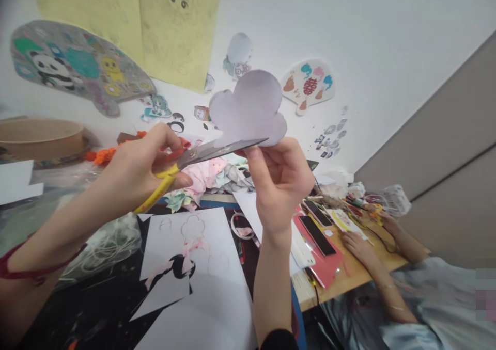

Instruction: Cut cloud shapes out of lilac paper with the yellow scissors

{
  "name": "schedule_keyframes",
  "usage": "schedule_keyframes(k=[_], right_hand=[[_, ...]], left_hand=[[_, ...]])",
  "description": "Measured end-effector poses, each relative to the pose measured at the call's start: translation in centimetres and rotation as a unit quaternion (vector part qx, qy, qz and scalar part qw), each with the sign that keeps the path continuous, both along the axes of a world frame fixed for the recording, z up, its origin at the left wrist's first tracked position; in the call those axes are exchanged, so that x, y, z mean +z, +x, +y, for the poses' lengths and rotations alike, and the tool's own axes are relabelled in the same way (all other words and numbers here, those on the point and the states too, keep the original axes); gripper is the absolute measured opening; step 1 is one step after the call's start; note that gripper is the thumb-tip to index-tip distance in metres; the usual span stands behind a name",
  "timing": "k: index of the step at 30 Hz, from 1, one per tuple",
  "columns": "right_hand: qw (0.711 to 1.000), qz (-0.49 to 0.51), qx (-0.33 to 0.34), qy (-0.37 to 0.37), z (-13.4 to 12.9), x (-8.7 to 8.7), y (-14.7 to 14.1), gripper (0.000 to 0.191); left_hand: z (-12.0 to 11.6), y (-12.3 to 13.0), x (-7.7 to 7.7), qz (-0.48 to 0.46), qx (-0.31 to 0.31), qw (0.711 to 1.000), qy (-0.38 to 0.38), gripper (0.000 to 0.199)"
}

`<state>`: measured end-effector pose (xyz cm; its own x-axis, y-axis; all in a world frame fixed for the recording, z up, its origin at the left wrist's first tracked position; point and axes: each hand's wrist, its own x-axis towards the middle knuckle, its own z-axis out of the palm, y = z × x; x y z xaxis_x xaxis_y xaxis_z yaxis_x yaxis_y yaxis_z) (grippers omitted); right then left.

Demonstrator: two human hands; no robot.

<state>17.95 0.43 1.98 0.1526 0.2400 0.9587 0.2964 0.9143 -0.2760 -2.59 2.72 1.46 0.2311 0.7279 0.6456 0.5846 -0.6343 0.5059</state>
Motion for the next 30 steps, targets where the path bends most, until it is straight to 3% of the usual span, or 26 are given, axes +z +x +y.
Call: schedule_keyframes(k=[14,19,22,25,28,30], right_hand=[[1.0,0.003,-0.011,0.006,-0.1,0.2,0.1,0.007],[1.0,0.009,-0.016,0.014,0.1,0.2,0.2,0.01],[0.999,0.042,0.005,0.012,0.3,0.2,0.2,0.008],[0.998,0.068,0.013,-0.002,0.4,0.4,0.2,0.006],[0.997,0.072,0.018,-0.028,0.4,0.4,0.2,0.005],[0.997,0.051,0.034,-0.053,0.5,0.3,0.0,0.005]], left_hand=[[0.2,-0.1,-0.3,-0.002,-0.029,0.997,0.067,0.042],[0.4,-0.1,-0.3,0.016,-0.025,0.999,0.041,0.043],[0.9,-1.3,-0.2,0.017,-0.054,0.998,0.028,0.042],[1.8,-3.4,-0.1,0.032,-0.12,0.992,-0.007,0.038],[2.3,-4.6,0.2,-0.023,-0.136,0.988,-0.062,0.036],[2.0,-4.1,0.3,-0.136,-0.118,0.979,-0.093,0.039]])
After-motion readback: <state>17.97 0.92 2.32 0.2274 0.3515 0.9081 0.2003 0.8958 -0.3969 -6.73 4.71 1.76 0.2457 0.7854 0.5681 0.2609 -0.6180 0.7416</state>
